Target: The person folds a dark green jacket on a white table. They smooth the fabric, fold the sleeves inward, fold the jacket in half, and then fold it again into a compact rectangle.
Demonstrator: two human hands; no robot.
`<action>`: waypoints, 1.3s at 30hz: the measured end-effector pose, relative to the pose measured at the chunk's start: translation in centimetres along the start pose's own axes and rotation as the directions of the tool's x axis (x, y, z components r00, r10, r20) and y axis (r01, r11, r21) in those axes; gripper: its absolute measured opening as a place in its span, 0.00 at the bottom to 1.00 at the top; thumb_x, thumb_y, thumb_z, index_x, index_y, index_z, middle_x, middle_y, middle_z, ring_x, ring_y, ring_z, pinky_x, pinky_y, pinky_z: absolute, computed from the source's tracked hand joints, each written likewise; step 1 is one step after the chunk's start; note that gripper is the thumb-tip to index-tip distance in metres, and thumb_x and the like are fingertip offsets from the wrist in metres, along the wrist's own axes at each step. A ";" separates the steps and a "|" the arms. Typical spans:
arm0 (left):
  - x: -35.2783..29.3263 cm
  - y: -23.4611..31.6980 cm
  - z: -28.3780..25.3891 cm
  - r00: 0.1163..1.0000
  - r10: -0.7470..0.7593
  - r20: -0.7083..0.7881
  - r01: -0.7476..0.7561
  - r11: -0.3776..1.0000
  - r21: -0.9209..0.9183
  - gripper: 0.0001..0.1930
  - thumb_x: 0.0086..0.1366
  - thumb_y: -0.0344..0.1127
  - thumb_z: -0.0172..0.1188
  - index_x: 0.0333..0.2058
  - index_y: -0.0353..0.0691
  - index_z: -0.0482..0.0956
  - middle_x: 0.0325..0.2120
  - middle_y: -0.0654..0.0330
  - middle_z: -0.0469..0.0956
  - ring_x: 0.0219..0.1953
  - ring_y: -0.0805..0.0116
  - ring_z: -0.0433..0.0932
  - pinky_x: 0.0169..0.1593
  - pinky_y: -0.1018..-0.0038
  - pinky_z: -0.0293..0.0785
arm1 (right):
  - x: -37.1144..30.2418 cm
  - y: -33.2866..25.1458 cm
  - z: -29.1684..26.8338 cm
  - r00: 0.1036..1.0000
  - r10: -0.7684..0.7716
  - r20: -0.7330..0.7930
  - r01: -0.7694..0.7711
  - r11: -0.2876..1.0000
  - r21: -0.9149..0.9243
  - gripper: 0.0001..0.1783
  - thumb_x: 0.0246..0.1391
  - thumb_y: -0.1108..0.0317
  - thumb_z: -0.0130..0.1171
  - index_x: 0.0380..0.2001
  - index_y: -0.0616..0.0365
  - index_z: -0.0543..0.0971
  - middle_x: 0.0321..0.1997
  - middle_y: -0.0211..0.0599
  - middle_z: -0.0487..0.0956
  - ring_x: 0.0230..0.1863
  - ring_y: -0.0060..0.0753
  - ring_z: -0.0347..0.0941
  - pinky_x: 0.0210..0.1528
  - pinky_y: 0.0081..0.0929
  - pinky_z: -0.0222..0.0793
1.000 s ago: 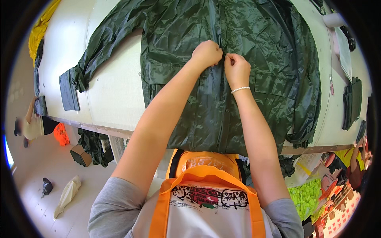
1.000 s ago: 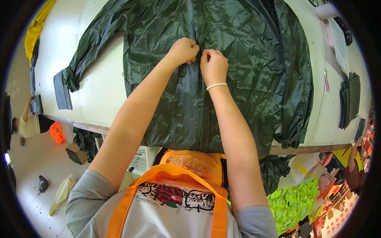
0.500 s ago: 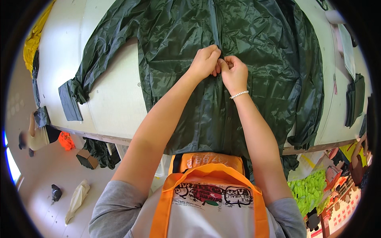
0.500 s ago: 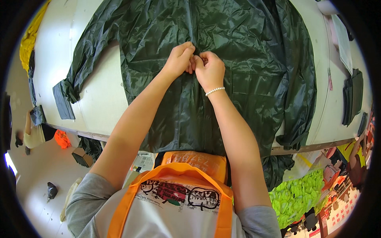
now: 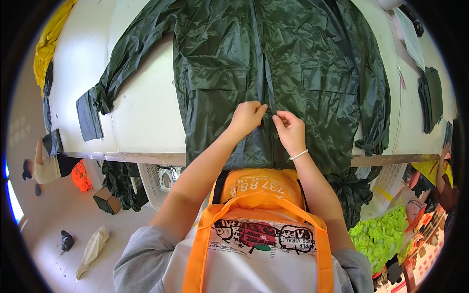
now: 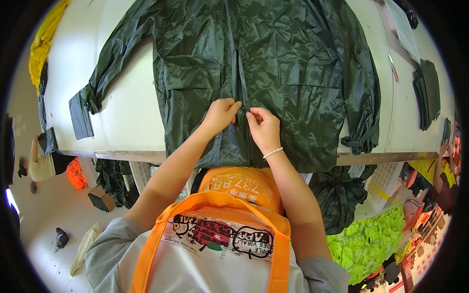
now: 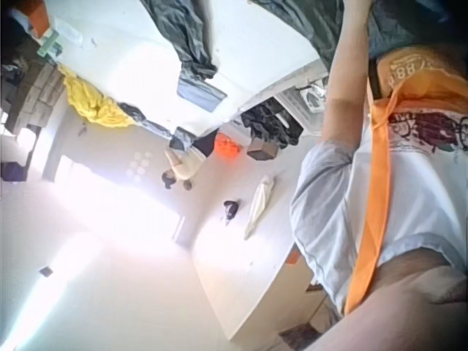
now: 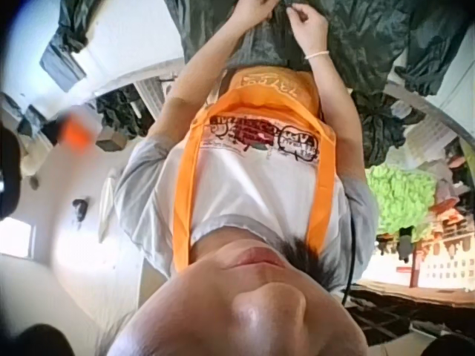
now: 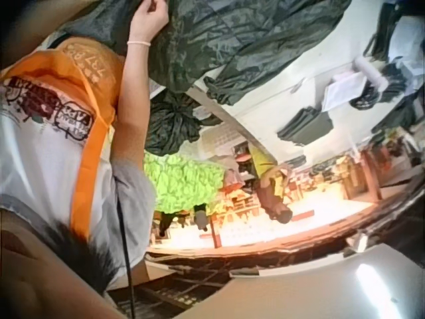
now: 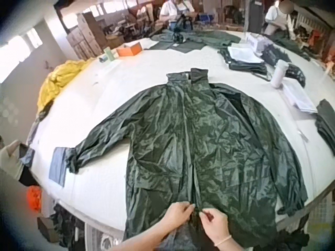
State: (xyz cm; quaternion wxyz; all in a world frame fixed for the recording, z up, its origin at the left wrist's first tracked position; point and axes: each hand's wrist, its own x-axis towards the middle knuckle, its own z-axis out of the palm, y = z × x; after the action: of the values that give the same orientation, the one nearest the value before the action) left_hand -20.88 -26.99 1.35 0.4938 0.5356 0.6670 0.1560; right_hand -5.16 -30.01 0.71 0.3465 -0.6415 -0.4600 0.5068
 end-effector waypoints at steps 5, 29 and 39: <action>-0.3 0.7 -0.2 0.985 -0.030 0.170 0.094 0.919 -0.384 0.20 0.65 0.42 0.54 0.18 0.33 0.74 0.11 0.61 0.73 0.12 0.77 0.68 0.19 0.77 0.64 | -0.9 -1.0 0.5 0.997 -0.074 -0.034 0.075 0.997 0.013 0.11 0.48 0.73 0.64 0.34 0.69 0.79 0.25 0.39 0.80 0.25 0.21 0.75 0.30 0.19 0.70; -4.8 -8.5 -9.7 0.752 -0.342 -0.563 0.602 0.704 0.377 0.30 0.51 0.62 0.61 0.32 0.36 0.79 0.32 0.48 0.80 0.38 0.50 0.79 0.40 0.60 0.74 | 6.8 7.3 -22.3 0.861 -0.120 -0.494 -0.302 0.661 -0.687 0.26 0.57 0.51 0.53 0.47 0.63 0.76 0.48 0.51 0.76 0.53 0.54 0.68 0.53 0.41 0.64; -5.7 -9.1 -9.6 0.749 -0.086 -0.657 0.353 0.891 0.287 0.19 0.65 0.47 0.49 0.30 0.36 0.77 0.31 0.45 0.78 0.37 0.40 0.75 0.40 0.55 0.70 | 14.4 4.5 -23.9 0.910 0.129 -0.393 -0.183 0.978 -0.103 0.17 0.59 0.60 0.55 0.27 0.67 0.75 0.25 0.31 0.73 0.28 0.25 0.64 0.35 0.26 0.62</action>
State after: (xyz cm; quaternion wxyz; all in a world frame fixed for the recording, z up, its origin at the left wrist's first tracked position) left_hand -34.25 -32.32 1.94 0.1401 0.4563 0.8694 0.1278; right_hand 19.95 -17.43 -2.30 0.3432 -0.7854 -0.3642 0.3642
